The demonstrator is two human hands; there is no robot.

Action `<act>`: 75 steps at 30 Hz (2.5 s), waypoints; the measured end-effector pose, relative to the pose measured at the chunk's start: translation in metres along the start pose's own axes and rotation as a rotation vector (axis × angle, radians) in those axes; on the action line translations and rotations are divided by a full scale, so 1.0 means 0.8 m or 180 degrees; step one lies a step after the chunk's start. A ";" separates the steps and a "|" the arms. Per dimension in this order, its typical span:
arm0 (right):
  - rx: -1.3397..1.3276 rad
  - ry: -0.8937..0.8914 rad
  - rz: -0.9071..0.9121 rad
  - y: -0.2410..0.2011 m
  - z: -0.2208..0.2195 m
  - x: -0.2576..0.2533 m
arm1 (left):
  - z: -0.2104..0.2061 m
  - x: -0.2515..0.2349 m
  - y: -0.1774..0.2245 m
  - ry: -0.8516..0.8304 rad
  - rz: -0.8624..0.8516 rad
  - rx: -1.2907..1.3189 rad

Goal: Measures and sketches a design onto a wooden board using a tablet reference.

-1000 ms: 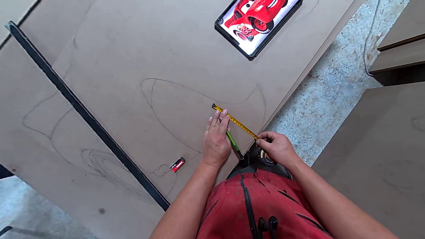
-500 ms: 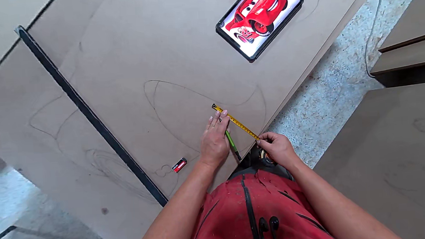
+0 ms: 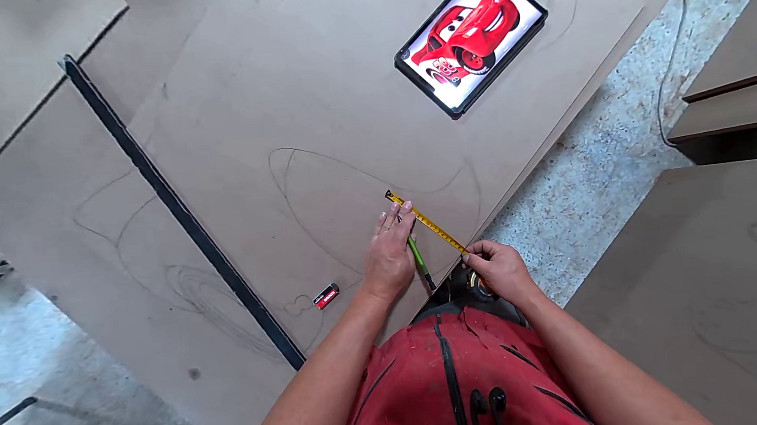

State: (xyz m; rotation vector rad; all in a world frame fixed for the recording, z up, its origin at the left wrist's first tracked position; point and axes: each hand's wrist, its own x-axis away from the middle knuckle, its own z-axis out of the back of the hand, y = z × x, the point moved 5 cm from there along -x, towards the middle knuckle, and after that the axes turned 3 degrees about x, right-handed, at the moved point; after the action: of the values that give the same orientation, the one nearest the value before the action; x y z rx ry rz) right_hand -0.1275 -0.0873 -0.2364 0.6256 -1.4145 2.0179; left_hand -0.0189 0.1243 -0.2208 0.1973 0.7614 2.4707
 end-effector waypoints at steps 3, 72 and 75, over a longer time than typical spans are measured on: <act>-0.0031 -0.0086 0.0000 0.003 -0.003 -0.002 | 0.003 0.002 -0.001 -0.0021 0.0083 0.0223; 0.1611 0.1246 0.0972 -0.131 0.247 -0.187 | 0.032 0.034 -0.022 0.0264 0.1570 -0.0246; 0.1640 0.1257 0.1015 -0.132 0.248 -0.187 | 0.030 0.034 -0.024 0.0279 0.1578 -0.0258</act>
State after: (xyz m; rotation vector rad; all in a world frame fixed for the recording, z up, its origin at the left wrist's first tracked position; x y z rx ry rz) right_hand 0.0616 -0.2764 -0.2019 0.1812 -0.7984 2.6113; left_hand -0.0264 0.1640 -0.2126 0.2765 0.7118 2.9896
